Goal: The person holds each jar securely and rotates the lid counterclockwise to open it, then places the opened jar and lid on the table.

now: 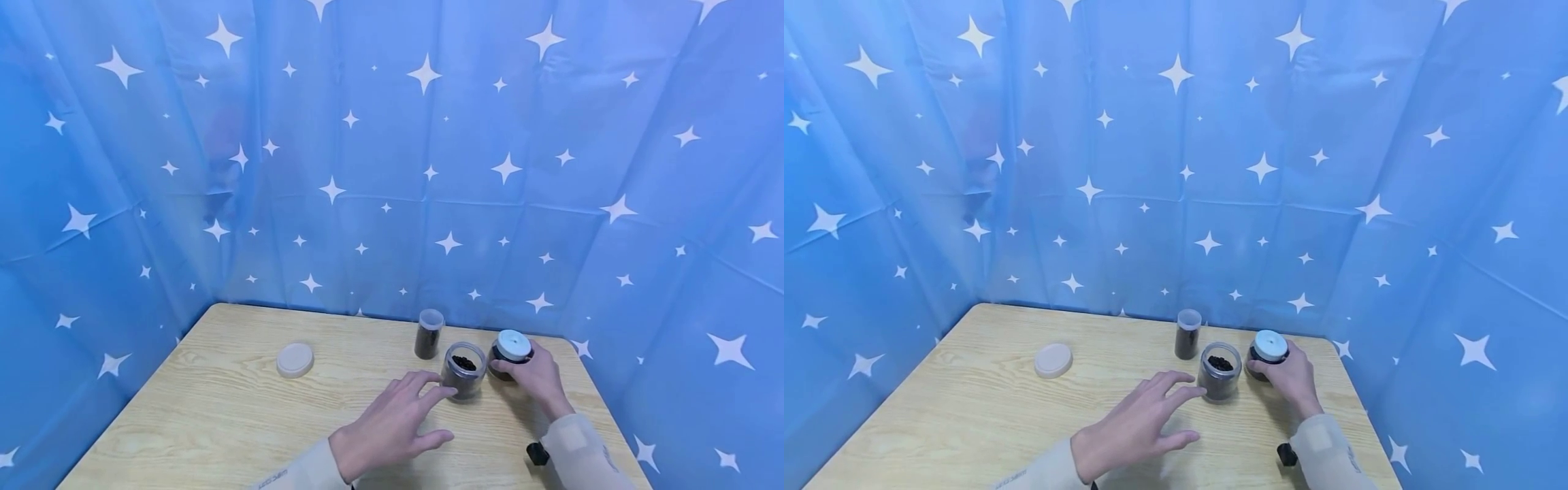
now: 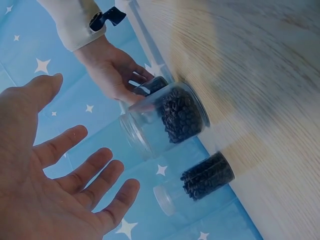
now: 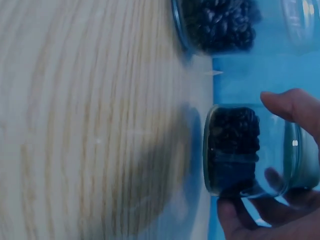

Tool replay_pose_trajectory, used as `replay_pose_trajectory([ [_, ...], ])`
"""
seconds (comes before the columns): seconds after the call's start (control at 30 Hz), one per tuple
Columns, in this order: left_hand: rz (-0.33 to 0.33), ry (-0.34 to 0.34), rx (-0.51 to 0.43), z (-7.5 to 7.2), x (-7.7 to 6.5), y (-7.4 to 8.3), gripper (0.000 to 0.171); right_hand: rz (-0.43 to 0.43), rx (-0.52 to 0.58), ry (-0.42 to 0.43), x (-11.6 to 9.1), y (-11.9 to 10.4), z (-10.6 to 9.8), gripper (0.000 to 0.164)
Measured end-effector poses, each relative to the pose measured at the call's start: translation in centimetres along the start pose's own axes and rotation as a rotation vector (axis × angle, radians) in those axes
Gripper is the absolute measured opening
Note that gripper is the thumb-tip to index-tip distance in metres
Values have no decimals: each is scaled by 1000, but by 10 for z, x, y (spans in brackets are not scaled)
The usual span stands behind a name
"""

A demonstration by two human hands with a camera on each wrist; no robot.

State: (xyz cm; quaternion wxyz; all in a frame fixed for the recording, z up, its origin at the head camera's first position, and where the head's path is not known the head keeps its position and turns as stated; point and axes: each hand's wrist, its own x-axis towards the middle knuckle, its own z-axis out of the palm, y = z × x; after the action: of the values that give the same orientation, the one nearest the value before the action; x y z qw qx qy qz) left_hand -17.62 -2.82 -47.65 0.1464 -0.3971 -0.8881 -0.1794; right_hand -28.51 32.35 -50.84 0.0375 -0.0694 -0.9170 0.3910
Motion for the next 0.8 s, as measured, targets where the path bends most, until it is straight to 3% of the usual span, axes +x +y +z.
replay_pose_trajectory([
  [0.4,-9,-7,-10,1,-1,-1,61,-8,2,21,-31,-13,-8,99],
  [0.8,-49,27,24,-1,-12,-13,63,-2,-42,33,-61,-31,-13,104],
])
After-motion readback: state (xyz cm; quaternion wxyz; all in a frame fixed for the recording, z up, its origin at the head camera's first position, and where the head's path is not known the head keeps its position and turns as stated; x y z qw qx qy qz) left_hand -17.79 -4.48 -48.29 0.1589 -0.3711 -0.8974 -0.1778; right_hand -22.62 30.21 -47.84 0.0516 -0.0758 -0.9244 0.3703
